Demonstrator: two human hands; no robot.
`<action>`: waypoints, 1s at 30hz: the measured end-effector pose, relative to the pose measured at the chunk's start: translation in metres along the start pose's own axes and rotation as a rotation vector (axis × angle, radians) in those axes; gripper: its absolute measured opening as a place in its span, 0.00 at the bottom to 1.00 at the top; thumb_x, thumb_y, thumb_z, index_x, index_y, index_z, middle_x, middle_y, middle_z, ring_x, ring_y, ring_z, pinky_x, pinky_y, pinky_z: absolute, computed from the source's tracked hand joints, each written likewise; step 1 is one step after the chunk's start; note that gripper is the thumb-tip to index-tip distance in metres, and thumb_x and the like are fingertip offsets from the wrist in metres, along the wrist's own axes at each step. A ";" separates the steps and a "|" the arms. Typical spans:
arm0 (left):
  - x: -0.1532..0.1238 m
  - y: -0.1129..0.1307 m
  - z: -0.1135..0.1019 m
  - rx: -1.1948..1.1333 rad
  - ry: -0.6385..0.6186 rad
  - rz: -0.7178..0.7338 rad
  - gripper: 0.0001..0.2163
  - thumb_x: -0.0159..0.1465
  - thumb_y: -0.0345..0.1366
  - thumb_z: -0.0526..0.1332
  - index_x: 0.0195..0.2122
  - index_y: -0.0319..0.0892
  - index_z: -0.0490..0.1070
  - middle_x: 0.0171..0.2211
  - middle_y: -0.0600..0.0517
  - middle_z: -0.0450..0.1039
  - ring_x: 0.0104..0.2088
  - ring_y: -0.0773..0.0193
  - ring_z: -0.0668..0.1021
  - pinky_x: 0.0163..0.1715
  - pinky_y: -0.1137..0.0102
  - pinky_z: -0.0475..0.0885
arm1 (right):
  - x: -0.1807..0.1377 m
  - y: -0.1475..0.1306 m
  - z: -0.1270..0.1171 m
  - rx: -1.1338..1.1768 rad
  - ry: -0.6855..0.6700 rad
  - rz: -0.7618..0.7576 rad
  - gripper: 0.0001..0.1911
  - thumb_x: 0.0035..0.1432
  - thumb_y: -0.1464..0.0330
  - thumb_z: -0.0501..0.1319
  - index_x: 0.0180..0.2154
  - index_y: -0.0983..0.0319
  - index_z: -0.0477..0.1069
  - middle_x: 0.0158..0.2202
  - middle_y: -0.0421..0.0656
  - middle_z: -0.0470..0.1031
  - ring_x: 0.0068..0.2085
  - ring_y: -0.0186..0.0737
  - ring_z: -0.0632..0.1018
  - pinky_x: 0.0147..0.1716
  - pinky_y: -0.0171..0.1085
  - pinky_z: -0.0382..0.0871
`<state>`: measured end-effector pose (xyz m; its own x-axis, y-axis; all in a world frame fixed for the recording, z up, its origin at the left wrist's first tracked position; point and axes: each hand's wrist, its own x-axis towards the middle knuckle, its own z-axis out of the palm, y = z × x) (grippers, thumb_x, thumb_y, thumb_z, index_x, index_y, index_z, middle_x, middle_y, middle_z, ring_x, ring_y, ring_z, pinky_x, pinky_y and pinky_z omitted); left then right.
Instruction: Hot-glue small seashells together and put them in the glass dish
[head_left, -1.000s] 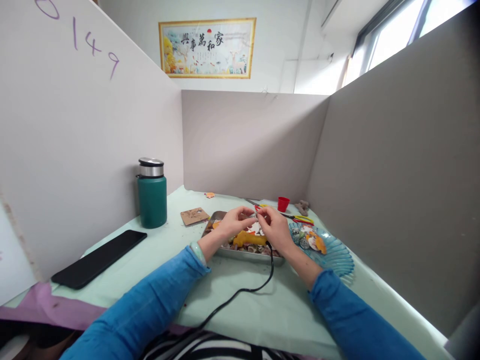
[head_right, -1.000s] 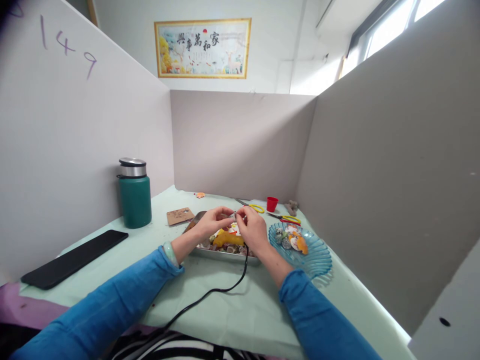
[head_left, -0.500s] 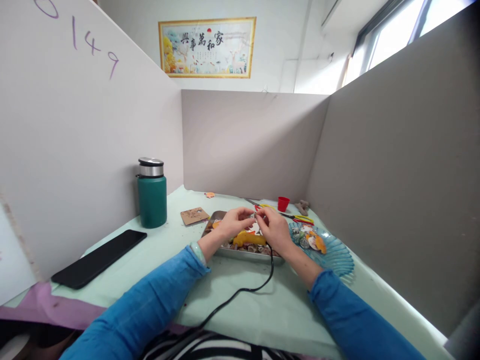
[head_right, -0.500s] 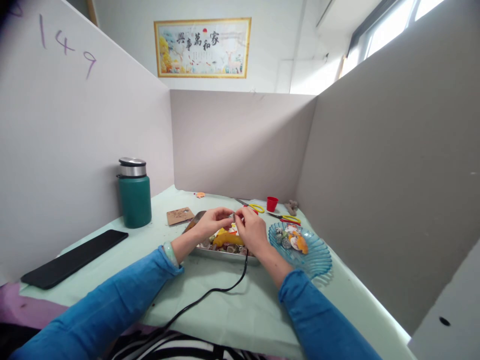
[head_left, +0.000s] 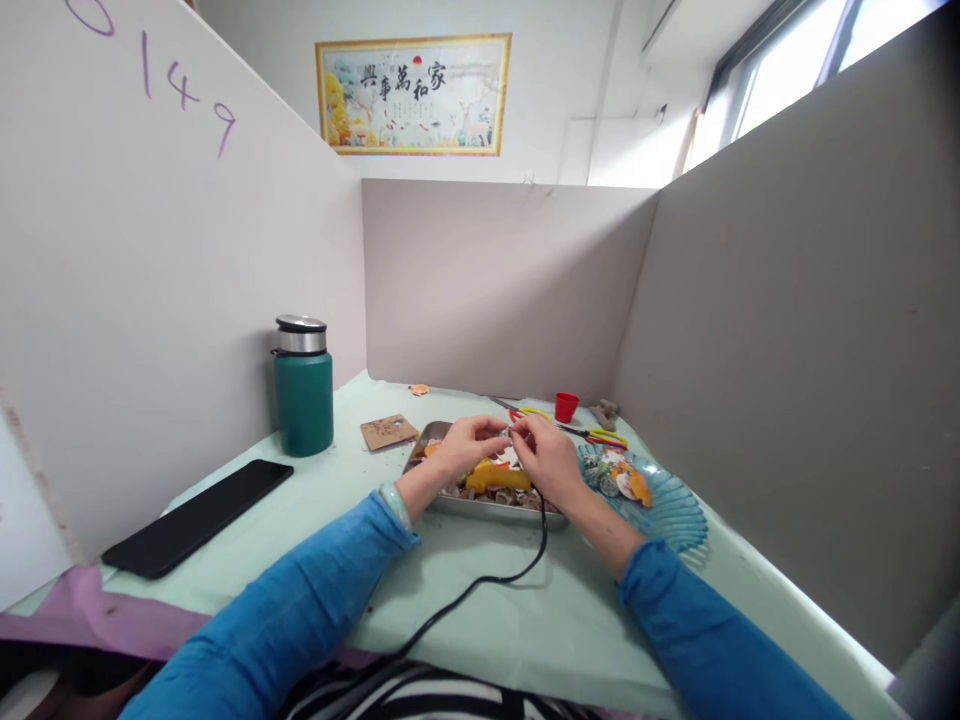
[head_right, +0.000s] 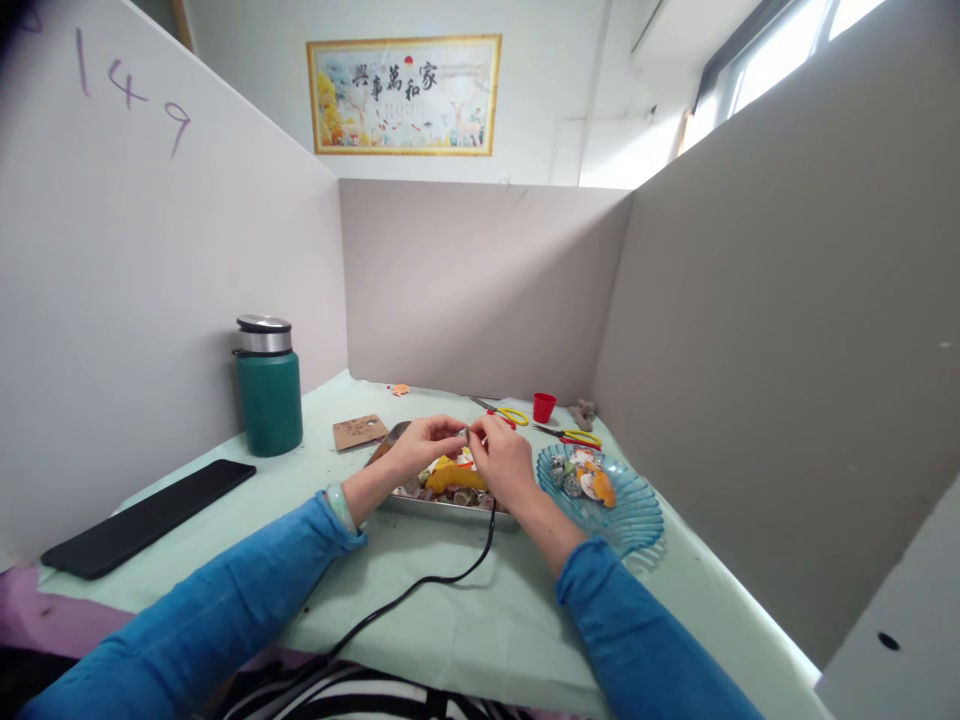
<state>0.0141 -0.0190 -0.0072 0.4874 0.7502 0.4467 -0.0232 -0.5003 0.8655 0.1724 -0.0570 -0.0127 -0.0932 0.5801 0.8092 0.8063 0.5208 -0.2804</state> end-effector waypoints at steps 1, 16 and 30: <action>0.000 0.000 0.000 0.006 0.001 0.001 0.16 0.52 0.42 0.65 0.37 0.35 0.73 0.30 0.48 0.73 0.28 0.67 0.74 0.29 0.72 0.69 | 0.000 0.000 0.000 0.001 0.000 0.004 0.05 0.56 0.68 0.54 0.29 0.60 0.67 0.27 0.40 0.71 0.28 0.36 0.70 0.29 0.34 0.59; 0.001 0.002 -0.001 -0.014 -0.004 -0.023 0.17 0.51 0.42 0.66 0.37 0.35 0.72 0.30 0.48 0.73 0.27 0.68 0.74 0.29 0.73 0.70 | 0.000 0.002 0.002 -0.008 0.008 0.005 0.06 0.57 0.68 0.54 0.30 0.60 0.68 0.28 0.40 0.72 0.28 0.36 0.70 0.30 0.34 0.60; 0.002 0.000 -0.003 -0.046 -0.006 -0.024 0.18 0.52 0.41 0.66 0.41 0.35 0.73 0.33 0.47 0.74 0.27 0.68 0.74 0.30 0.71 0.71 | 0.001 0.002 0.001 0.035 0.003 0.025 0.06 0.58 0.67 0.53 0.30 0.60 0.68 0.28 0.40 0.72 0.27 0.36 0.71 0.30 0.34 0.60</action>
<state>0.0125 -0.0168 -0.0057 0.4932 0.7595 0.4242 -0.0512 -0.4614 0.8857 0.1731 -0.0548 -0.0134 -0.0719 0.5916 0.8030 0.7875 0.5278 -0.3183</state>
